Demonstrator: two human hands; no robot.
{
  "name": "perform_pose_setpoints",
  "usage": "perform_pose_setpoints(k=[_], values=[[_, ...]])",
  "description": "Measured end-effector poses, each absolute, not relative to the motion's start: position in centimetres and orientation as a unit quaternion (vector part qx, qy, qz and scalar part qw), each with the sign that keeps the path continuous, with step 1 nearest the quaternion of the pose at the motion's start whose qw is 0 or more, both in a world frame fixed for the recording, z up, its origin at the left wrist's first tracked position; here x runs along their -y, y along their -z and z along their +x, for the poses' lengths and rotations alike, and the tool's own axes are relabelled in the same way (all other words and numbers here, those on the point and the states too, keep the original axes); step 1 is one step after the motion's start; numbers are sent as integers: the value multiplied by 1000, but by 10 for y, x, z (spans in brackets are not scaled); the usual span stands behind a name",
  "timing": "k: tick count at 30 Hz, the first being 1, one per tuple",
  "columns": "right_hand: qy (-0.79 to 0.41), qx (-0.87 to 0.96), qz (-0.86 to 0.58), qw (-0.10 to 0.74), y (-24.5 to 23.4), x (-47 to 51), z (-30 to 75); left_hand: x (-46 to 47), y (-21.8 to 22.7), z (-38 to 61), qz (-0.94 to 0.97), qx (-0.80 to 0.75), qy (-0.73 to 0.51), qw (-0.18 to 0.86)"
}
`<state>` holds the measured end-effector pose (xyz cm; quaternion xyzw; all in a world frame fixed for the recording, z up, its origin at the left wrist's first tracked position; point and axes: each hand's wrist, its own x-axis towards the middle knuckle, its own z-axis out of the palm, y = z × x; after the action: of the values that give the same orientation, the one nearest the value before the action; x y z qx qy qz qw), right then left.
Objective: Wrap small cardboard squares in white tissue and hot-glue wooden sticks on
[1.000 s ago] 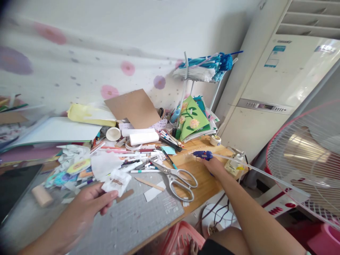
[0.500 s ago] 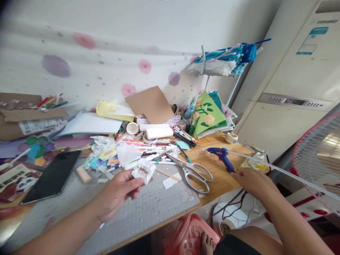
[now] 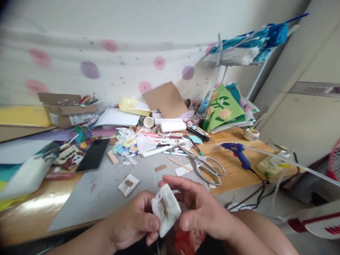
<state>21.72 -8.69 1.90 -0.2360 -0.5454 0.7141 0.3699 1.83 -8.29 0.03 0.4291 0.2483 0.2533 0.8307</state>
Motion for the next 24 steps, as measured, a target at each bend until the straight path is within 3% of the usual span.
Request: perform_pose_setpoints(k=[8, 14, 16, 18, 19, 21, 24], values=[[-737, 511, -236, 374, -12, 97, 191, 102, 6, 14, 381, -272, -284, 837], [-708, 426, -265, 496, -6, 83, 196, 100, 3, 3, 448, -382, -351, 728], [-685, 408, -281, 534, -8, 75, 207, 91, -2, -19, 501, -440, -374, 645], [-671, 393, -297, 555, -10, 68, 218, 78, -6, -46, 654, -563, -363, 351], [-665, 386, -303, 562, -10, 66, 223, 71, -7, -60, 698, -585, -320, 261], [-658, 377, -309, 574, -10, 63, 230, 57, -8, -81, 765, -577, -214, 191], [-658, 383, -314, 567, -10, 62, 233, 38, -8, -99, 826, -521, -95, 192]])
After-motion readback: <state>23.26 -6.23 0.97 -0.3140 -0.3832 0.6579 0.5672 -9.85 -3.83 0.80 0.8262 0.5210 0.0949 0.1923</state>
